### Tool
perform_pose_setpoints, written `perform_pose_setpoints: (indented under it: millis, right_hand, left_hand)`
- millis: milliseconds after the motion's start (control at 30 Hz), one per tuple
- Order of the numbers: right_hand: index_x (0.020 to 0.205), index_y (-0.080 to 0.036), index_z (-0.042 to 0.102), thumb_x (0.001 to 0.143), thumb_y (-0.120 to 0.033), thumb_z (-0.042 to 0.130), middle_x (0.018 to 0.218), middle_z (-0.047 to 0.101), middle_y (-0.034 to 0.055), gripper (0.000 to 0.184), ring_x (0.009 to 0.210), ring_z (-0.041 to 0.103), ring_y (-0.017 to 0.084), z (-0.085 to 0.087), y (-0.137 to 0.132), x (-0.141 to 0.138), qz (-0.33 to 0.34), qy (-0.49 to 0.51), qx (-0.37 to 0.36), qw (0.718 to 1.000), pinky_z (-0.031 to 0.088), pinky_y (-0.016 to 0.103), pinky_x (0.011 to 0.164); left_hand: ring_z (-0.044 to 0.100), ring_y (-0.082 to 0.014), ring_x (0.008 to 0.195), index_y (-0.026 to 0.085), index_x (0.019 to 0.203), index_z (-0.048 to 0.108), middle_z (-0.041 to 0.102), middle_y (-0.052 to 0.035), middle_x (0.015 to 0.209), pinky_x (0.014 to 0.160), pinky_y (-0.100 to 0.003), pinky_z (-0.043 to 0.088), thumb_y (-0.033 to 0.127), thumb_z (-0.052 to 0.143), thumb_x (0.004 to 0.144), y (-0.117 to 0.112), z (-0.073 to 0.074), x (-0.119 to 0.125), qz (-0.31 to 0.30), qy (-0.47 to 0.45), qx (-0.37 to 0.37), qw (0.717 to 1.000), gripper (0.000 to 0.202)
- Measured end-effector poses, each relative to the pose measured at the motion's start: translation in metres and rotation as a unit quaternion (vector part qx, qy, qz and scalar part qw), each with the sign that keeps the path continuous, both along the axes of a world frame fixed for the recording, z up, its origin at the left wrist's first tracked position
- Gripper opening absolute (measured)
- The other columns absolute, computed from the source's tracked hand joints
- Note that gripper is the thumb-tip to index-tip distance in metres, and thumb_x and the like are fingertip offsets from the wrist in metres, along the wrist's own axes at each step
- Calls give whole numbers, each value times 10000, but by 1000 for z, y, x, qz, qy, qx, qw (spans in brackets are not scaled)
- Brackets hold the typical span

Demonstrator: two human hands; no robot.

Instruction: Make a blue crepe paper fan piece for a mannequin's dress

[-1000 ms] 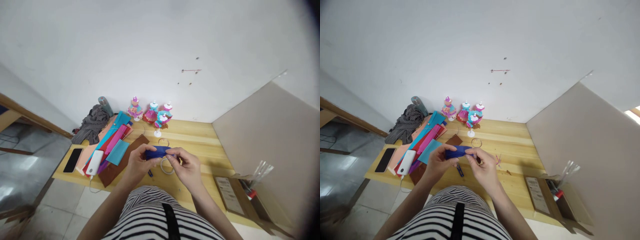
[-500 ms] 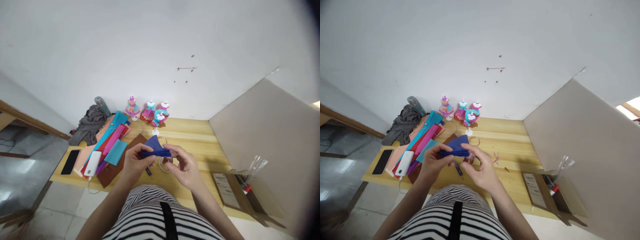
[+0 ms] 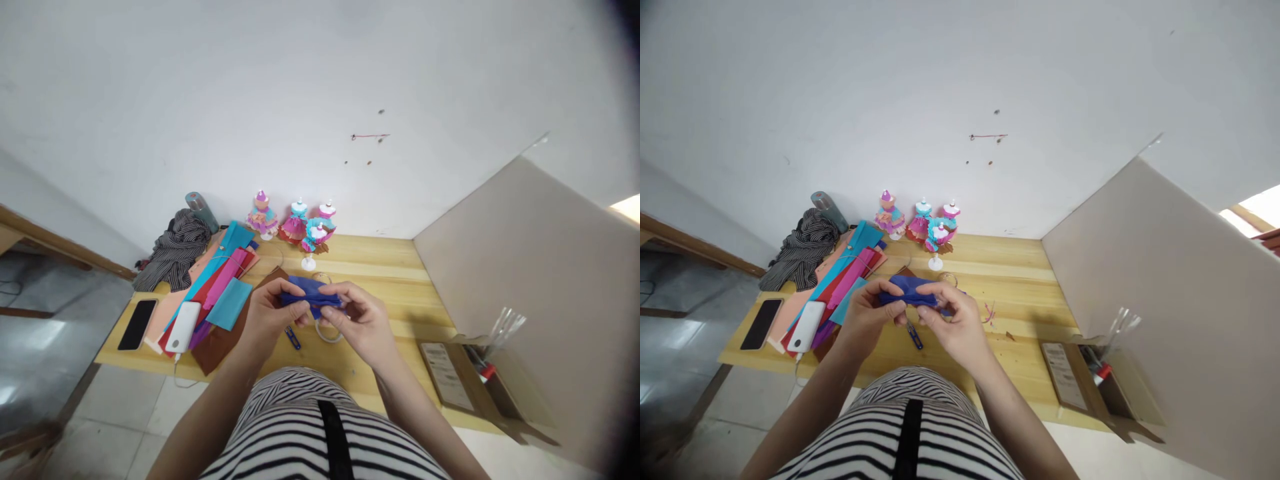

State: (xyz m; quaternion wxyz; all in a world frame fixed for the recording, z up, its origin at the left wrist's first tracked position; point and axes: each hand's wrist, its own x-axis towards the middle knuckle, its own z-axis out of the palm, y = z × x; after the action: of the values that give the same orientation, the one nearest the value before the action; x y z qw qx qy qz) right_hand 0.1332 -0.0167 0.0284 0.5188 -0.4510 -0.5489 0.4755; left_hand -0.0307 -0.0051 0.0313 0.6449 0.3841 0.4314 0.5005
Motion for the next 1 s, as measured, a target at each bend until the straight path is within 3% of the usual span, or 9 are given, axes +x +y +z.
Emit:
perform_pose_setpoints:
  millis: [133,267,433,600,867,1000]
  right_hand:
    - [867,-202,672,721,-265,734,630,639,-19,170,500,628,137,3,1,-1,-3,23,-5,1000,530,248,475]
    - [804,-202,668,747,-240,704,617,655,-13,78,485,644,140,4,0,1,-35,-25,30,999,499,241,468]
    - [833,-209,672,777,-207,675,604,680,-10,56,509,647,141,4,-3,3,-67,-55,72,994,494,251,517]
    - [839,-199,656,784,-252,678,620,689,4,80,539,661,154,9,-5,1,-73,-31,41,996,522,258,532]
    - [809,-209,628,764,-282,707,641,682,-6,117,533,688,165,18,-9,1,-81,-9,-9,997,541,253,506]
    - [799,-209,619,756,-274,711,623,684,-5,121,511,683,166,22,-11,4,-76,-3,-13,997,514,237,445]
  left_hand:
    - [604,-109,451,157,711,661,647,24,498,484,-209,488,226,827,595,0,3,-2,4,18,20,1000,214]
    - [627,-127,481,155,745,710,678,0,538,507,-231,513,226,832,597,-3,6,-5,-2,28,34,999,205]
    - [650,-132,502,174,800,750,680,8,581,523,-237,543,228,823,627,-8,9,-2,51,31,72,996,195]
    - [665,-123,511,172,765,737,688,12,645,529,-223,564,201,812,637,-12,11,2,83,40,109,990,151]
    - [685,-120,524,169,865,738,713,8,583,553,-192,570,165,743,721,-14,8,6,43,52,81,994,144]
    - [687,-113,565,209,1012,747,729,-2,697,570,-198,571,158,746,735,-10,1,3,46,81,168,981,281]
